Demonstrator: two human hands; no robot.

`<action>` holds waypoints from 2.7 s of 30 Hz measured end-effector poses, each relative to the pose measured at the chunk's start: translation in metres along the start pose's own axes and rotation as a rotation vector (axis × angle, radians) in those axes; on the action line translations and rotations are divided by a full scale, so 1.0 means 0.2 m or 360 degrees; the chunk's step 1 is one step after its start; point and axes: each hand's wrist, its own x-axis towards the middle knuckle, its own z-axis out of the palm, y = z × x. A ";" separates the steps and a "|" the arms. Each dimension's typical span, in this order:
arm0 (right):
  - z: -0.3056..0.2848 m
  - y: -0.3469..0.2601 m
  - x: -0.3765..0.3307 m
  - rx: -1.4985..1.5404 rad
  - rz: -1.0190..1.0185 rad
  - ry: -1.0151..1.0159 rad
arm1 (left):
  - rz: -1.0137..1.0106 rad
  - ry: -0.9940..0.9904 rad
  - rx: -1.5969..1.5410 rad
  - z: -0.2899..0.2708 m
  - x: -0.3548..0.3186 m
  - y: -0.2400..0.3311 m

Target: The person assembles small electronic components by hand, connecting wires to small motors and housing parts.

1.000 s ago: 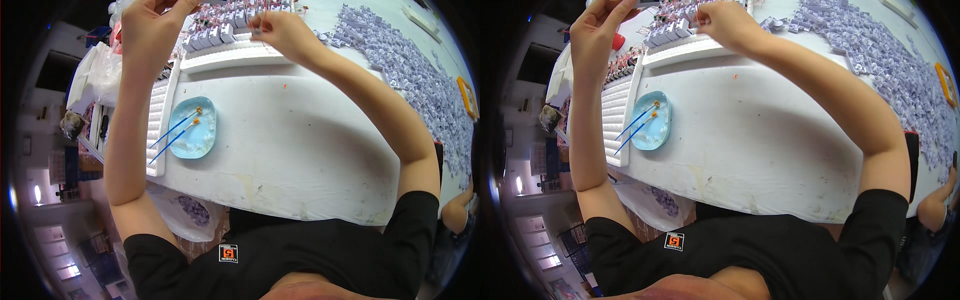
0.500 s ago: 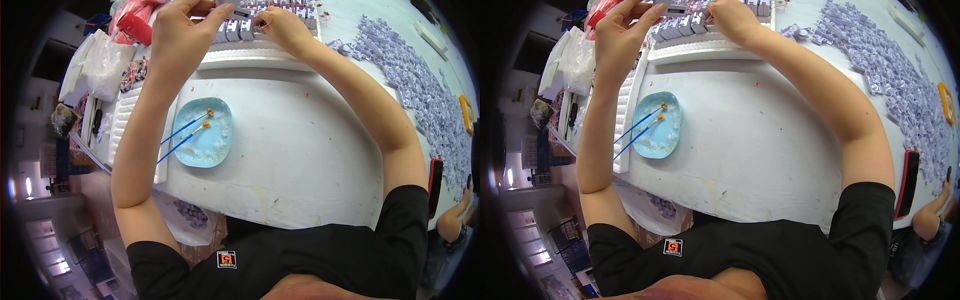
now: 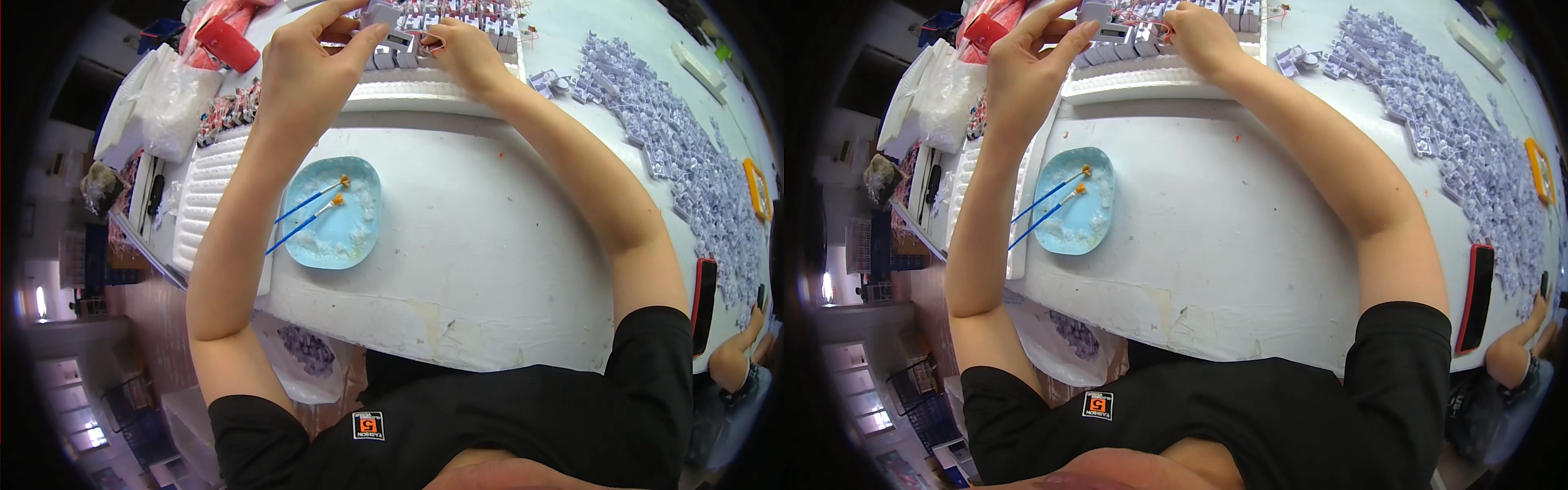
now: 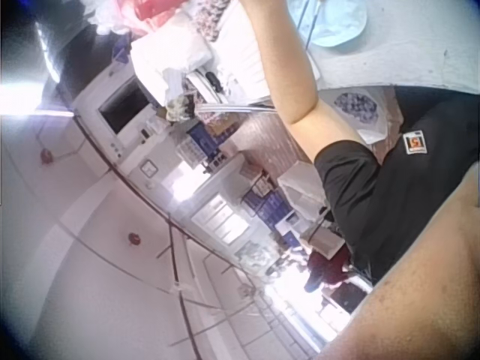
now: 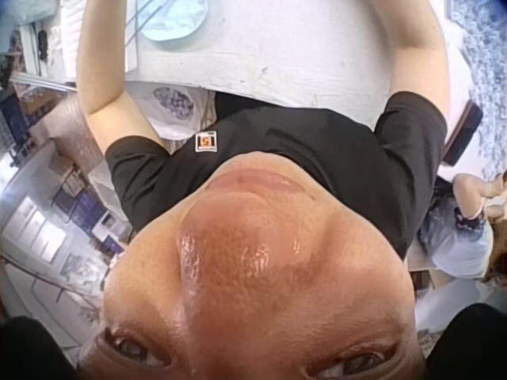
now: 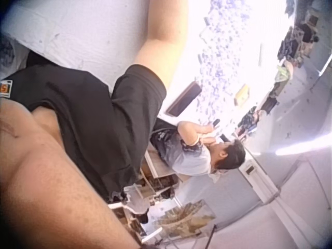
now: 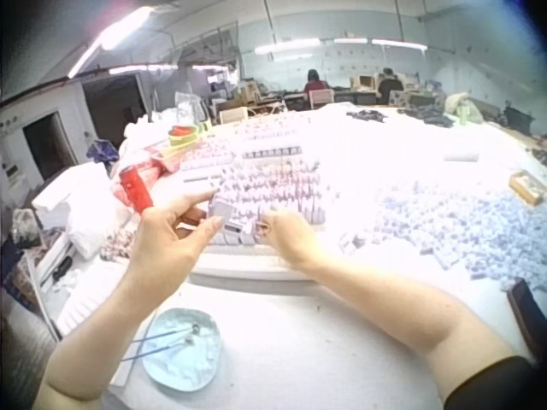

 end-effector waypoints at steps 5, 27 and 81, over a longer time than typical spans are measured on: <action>-0.04 0.00 0.00 0.0022 -0.0059 0.0118 | -0.0037 0.0035 -0.0019 0.00 -0.03 0.02; -0.04 -0.05 -0.01 0.0270 0.0272 0.0037 | 0.0002 0.0060 0.0024 0.00 -0.07 -0.01; 0.04 0.07 -0.01 -0.0146 -0.0260 -0.0085 | 0.0268 0.0098 0.0382 0.09 0.02 -0.11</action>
